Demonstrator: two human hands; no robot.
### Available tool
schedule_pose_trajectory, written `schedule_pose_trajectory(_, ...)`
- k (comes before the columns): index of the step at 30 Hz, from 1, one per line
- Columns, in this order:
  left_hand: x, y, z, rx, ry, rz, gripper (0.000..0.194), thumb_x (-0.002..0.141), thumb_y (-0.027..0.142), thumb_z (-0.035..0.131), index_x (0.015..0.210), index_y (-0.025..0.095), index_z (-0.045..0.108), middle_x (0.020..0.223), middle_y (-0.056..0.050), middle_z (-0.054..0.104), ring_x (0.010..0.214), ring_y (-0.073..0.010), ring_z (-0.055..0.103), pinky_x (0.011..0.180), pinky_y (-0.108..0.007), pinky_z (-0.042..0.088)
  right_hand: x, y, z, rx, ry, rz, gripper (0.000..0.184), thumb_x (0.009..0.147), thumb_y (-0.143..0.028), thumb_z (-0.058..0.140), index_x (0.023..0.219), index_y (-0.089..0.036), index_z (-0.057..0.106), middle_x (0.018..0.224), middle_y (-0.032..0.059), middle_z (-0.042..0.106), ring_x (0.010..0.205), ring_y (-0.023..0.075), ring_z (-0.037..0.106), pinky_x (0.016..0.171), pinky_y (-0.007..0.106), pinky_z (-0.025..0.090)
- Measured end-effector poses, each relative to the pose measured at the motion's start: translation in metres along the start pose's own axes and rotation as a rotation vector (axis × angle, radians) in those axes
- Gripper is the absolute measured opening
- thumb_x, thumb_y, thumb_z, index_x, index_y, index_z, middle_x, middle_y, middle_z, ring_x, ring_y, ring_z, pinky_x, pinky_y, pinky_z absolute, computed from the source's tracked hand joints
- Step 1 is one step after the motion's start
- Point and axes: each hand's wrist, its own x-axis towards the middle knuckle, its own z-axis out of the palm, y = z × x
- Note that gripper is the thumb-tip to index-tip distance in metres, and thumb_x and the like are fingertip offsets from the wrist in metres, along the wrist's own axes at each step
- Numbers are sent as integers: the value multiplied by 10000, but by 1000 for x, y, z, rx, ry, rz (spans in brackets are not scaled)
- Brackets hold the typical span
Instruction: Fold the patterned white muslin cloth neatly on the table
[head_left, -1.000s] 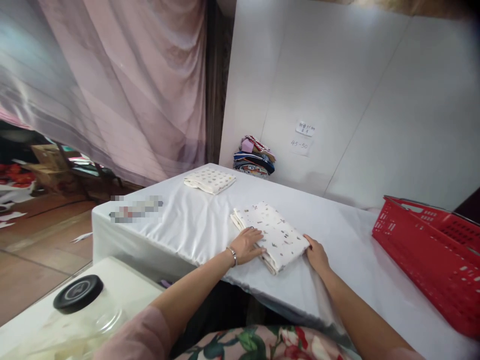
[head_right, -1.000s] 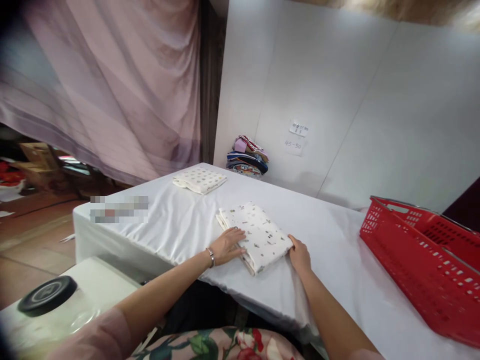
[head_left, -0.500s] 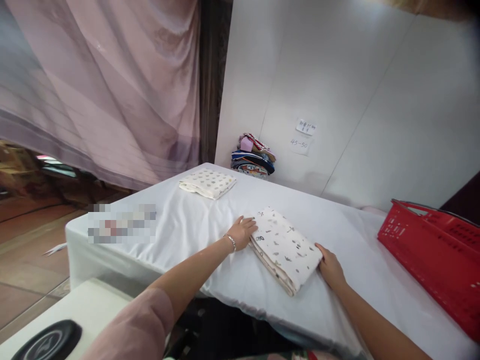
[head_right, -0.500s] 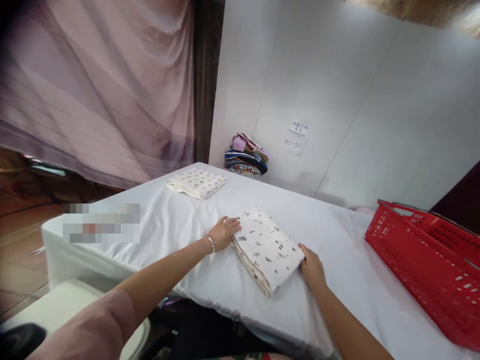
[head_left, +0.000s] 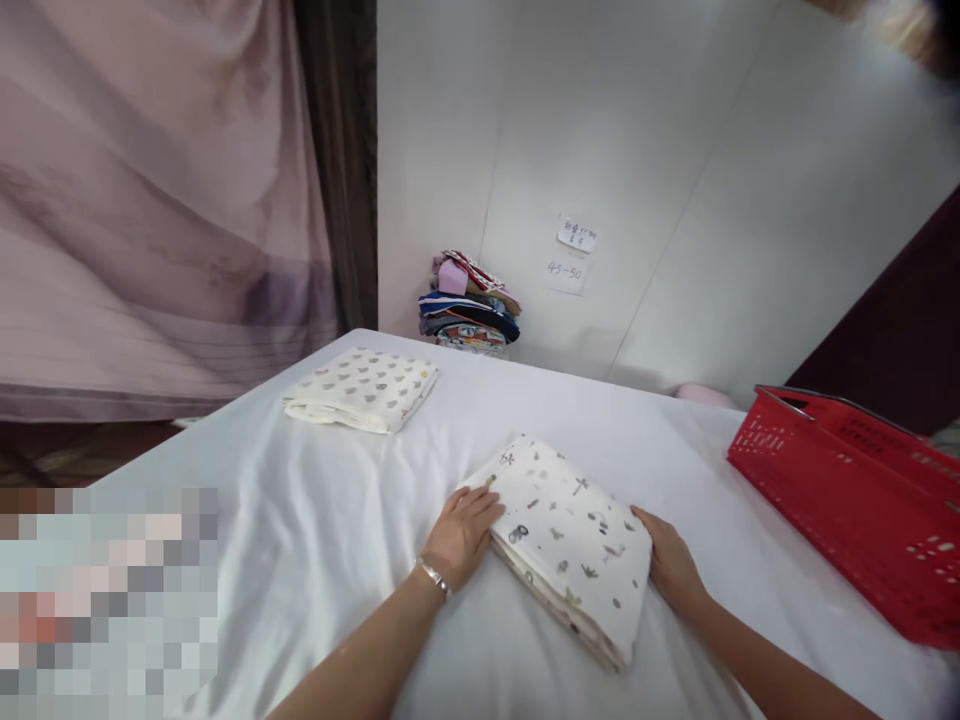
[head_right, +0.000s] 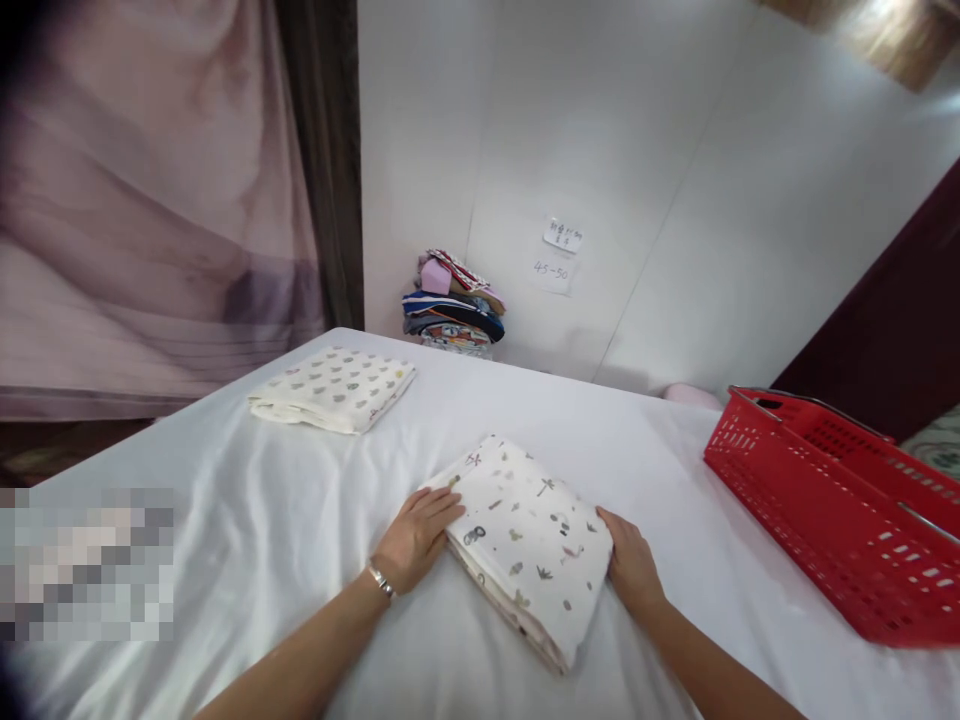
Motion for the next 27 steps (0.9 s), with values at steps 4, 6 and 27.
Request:
schedule_pose_trajectory(4, -2, -1, 0, -5, 4, -13, 447, 745, 81, 444, 1146, 236, 569, 1245, -42, 548, 1201, -221, 437, 1031, -466, 320, -1, -8, -2, 1, -26, 46, 453, 796, -350, 409, 1233, -254, 478, 1238, 49, 526, 1122, 251, 456, 946, 393, 352)
schedule_pose_trajectory(6, -3, -2, -1, 5, 3, 1, 461, 740, 79, 441, 1155, 236, 563, 1254, -49, 540, 1201, -229, 438, 1024, -476, 332, 0, -9, -2, 3, -39, 56, 457, 791, -335, 426, 1241, -270, 469, 1245, 45, 519, 1129, 248, 451, 950, 389, 349)
schedule_pose_trajectory(27, 2, -5, -8, 244, 73, -19, 363, 789, 190, 470, 1128, 277, 565, 1174, -41, 597, 1208, -244, 429, 1051, -547, 202, 34, 8, -5, 262, -68, 1, 454, 689, -155, 392, 1090, -206, 600, 1068, 39, 613, 1015, 194, 522, 903, 326, 394)
